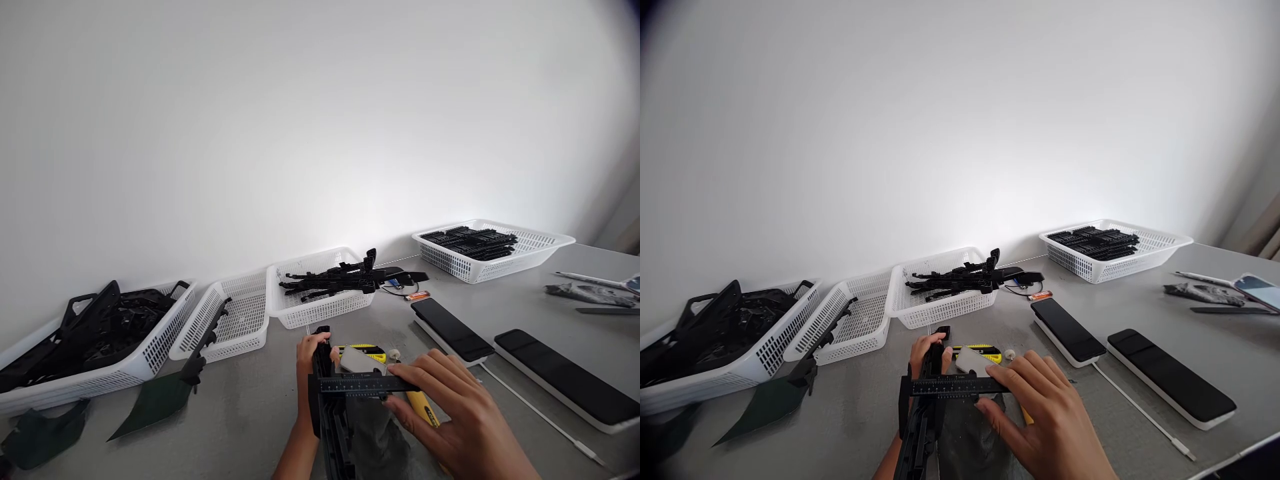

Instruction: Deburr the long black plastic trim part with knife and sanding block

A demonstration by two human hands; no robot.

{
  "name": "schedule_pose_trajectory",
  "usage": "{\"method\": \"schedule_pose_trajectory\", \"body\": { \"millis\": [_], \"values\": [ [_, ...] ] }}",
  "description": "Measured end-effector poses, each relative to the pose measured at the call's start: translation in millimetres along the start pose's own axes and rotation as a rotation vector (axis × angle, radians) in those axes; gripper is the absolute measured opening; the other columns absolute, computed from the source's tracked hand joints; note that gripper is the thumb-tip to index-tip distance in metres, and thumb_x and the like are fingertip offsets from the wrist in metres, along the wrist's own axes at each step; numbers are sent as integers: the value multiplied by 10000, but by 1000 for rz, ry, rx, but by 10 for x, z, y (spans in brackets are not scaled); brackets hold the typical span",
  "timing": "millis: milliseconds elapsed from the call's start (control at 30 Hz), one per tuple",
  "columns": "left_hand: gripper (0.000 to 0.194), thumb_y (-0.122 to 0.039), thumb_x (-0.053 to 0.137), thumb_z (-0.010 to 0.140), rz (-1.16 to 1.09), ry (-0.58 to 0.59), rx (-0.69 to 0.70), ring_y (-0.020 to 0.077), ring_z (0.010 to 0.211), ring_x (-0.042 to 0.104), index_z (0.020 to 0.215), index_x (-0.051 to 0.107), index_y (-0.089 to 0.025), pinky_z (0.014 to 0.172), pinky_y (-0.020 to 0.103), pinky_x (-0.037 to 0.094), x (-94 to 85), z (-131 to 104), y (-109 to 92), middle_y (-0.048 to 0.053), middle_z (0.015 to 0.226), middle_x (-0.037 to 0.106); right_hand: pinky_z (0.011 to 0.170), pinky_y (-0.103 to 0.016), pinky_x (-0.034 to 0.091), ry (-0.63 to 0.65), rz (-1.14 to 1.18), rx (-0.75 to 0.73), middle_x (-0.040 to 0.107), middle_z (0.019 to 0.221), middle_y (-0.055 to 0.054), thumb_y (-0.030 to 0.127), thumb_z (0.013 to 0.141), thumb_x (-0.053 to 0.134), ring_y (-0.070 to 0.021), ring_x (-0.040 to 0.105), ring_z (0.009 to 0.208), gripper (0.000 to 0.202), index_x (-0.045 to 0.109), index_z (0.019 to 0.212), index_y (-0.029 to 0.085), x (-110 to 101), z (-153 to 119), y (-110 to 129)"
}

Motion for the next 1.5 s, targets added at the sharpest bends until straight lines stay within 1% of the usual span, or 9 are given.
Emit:
{"method": "schedule_pose_trajectory", "body": {
  "millis": [133, 233, 533, 800, 1033, 1167, 1267, 1400, 1500],
  "values": [
    [203, -277, 667, 907, -1, 3, -6, 292, 1046, 694, 1076, 772, -236, 922, 471, 586, -4, -8, -22, 87, 1064, 751, 685, -346, 540, -10, -8, -9, 726, 852, -32, 390, 1056, 625, -200, 665, 747, 190, 701, 1109, 223, 5, 6, -12],
    [209, -268, 664, 907, -5, 7, -16, 296, 1046, 693, 1078, 774, -220, 918, 466, 578, -20, -12, -58, 92, 1072, 749, 689, -346, 539, -7, -10, -4, 729, 857, -34, 383, 1059, 620, -201, 665, 752, 186, 702, 1111, 223, 13, -9, -19],
    [212, -321, 677, 934, -33, 26, -38, 305, 1060, 689, 1105, 778, -245, 903, 453, 569, -22, -20, -66, 93, 1098, 744, 716, -351, 527, -1, -40, 32, 736, 866, -23, 404, 1032, 659, -206, 655, 762, 189, 705, 1114, 239, 73, -82, -59],
    [210, -319, 712, 906, -86, 29, -79, 327, 1072, 675, 1088, 798, -257, 905, 454, 547, -41, -12, -59, 108, 1095, 735, 706, -338, 516, -13, 3, 52, 726, 855, -20, 384, 1016, 688, -200, 642, 755, 166, 707, 1099, 241, 85, -72, -66],
    [227, -381, 716, 919, -75, 29, -56, 329, 1050, 675, 1077, 796, -239, 888, 458, 545, -19, -16, 7, 113, 1075, 737, 715, -341, 509, 0, -6, 56, 723, 854, -13, 373, 998, 714, -197, 642, 761, 178, 702, 1111, 236, 101, -107, -79],
    [209, -333, 697, 920, -43, 12, -11, 312, 1032, 682, 1086, 781, -239, 887, 462, 558, -4, -8, 48, 102, 1071, 742, 705, -337, 494, -17, 6, 37, 721, 850, -12, 371, 1009, 700, -194, 637, 751, 159, 698, 1094, 237, 85, -89, -52],
    [199, -283, 687, 909, -33, 1, -6, 307, 1033, 688, 1078, 777, -230, 896, 466, 565, 6, 0, 83, 106, 1075, 742, 730, -341, 491, -32, 0, 19, 716, 833, -7, 380, 1006, 706, -192, 635, 744, 167, 699, 1095, 238, 83, -77, -23],
    [204, -306, 688, 924, -22, 10, -4, 309, 1047, 694, 1093, 775, -234, 896, 463, 572, 16, 1, 125, 110, 1094, 745, 754, -351, 484, -30, -18, 29, 724, 840, -9, 398, 1007, 702, -198, 640, 742, 175, 701, 1090, 244, 92, -84, -13],
    [207, -318, 678, 935, -20, 17, -7, 304, 1055, 694, 1099, 772, -234, 897, 457, 576, 17, -1, 139, 111, 1100, 744, 736, -348, 477, -30, -15, 35, 724, 830, -12, 418, 1014, 688, -201, 640, 727, 180, 705, 1071, 248, 88, -90, -5]
  ]
}}
Point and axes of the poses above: each hand's wrist, its own z-axis towards the middle knuckle, its own x-axis out of the palm, y = z × x, the point moved 3 cm from there along z, towards the middle knuckle
